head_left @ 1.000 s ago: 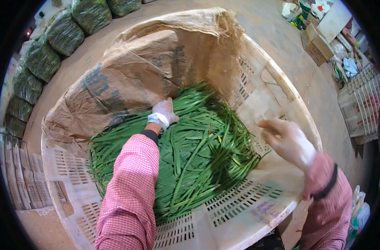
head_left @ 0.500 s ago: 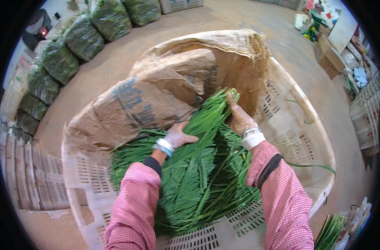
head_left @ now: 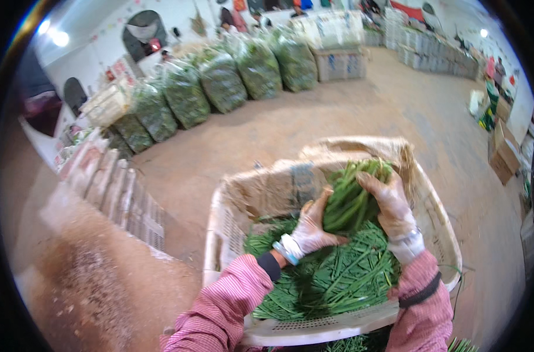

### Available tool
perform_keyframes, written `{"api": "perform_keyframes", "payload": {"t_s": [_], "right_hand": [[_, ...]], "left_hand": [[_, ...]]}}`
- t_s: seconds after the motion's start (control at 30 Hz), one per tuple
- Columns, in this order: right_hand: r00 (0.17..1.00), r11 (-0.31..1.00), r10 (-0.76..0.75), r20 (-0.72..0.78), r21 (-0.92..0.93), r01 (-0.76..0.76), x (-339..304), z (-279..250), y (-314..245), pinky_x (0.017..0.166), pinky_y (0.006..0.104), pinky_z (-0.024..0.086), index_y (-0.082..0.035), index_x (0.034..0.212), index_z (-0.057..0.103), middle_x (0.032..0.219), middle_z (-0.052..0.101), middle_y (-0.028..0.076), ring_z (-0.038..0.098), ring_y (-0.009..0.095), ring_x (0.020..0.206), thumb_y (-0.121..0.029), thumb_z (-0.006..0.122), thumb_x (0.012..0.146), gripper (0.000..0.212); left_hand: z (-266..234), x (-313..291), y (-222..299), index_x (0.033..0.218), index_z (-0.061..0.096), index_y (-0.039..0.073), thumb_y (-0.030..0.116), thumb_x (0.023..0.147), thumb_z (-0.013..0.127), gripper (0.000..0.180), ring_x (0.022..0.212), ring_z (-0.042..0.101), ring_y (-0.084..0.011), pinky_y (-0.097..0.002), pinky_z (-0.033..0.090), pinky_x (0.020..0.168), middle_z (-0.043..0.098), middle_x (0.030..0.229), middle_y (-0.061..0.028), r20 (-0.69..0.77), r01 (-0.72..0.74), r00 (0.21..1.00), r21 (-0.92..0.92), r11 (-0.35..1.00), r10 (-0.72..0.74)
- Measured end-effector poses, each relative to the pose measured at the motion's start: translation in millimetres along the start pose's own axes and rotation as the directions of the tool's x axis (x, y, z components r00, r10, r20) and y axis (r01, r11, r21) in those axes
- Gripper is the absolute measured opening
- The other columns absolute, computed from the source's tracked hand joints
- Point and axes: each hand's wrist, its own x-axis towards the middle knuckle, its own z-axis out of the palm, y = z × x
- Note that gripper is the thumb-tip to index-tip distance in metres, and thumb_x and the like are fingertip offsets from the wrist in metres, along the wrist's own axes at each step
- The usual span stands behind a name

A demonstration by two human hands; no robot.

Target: The person gathers bunches of green vegetables from a large crate, aligns the stalks, and secures them with a red tie before placing them on the floor.

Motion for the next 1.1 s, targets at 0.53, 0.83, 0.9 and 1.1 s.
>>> {"api": "perform_keyframes", "payload": {"t_s": [0.53,0.83,0.9,1.1], "right_hand": [[0.61,0.466,0.358,0.706,-0.702,0.539,-161.0,268.5,-163.9,0.092,0.0378,0.041,0.004,0.136,0.019,0.12,0.048,0.029,0.048,0.04,0.112,-0.045,0.08,0.06,0.109],[0.926,0.969,0.204,0.319,-0.199,-0.145,-258.8,256.5,-80.0,0.084,0.0286,0.045,0.0,0.123,0.045,0.106,0.06,0.009,0.057,0.016,0.094,-0.016,0.077,0.069,0.065],[0.965,0.968,0.235,0.113,0.059,-0.243,-291.5,242.0,-84.4,0.084,0.03,0.046,-0.002,0.121,0.048,0.108,0.06,0.008,0.057,0.017,0.094,-0.013,0.074,0.073,0.055],[0.959,0.904,0.263,-0.107,0.376,-0.206,-354.5,236.2,-72.2,0.084,0.0294,0.046,-0.003,0.124,0.041,0.111,0.056,0.008,0.055,0.018,0.096,-0.017,0.069,0.079,0.055]], "left_hand": [[-98.1,-230.5,272.4,0.129,0.042,0.005,0.039,0.09,0.044,0.051,0.117,0.044,-0.0234,-0.0388,0.033,0.102,0.047,0.128,-0.009,-0.503,-0.479,0.681,-0.856,0.194,-0.532],[-136.0,-301.6,287.6,0.123,0.047,0.004,0.02,0.079,0.066,0.051,0.102,0.056,-0.0228,-0.0356,0.045,0.091,0.057,0.114,-0.0086,-0.179,-0.127,0.877,-0.981,0.145,-0.446],[-121.3,-314.9,293.0,0.13,0.039,0.005,0.021,0.072,0.075,0.071,0.104,0.055,-0.0204,-0.0328,0.046,0.089,0.053,0.118,-0.0084,0.075,0.273,0.9,-0.864,0.422,-0.429],[-86.3,-378.1,290.3,0.125,0.044,0.005,0.008,0.075,0.071,0.057,0.093,0.058,-0.0189,-0.0338,0.05,0.083,0.057,0.108,-0.0058,0.591,0.715,0.656,-0.686,0.136,-0.469]]}}
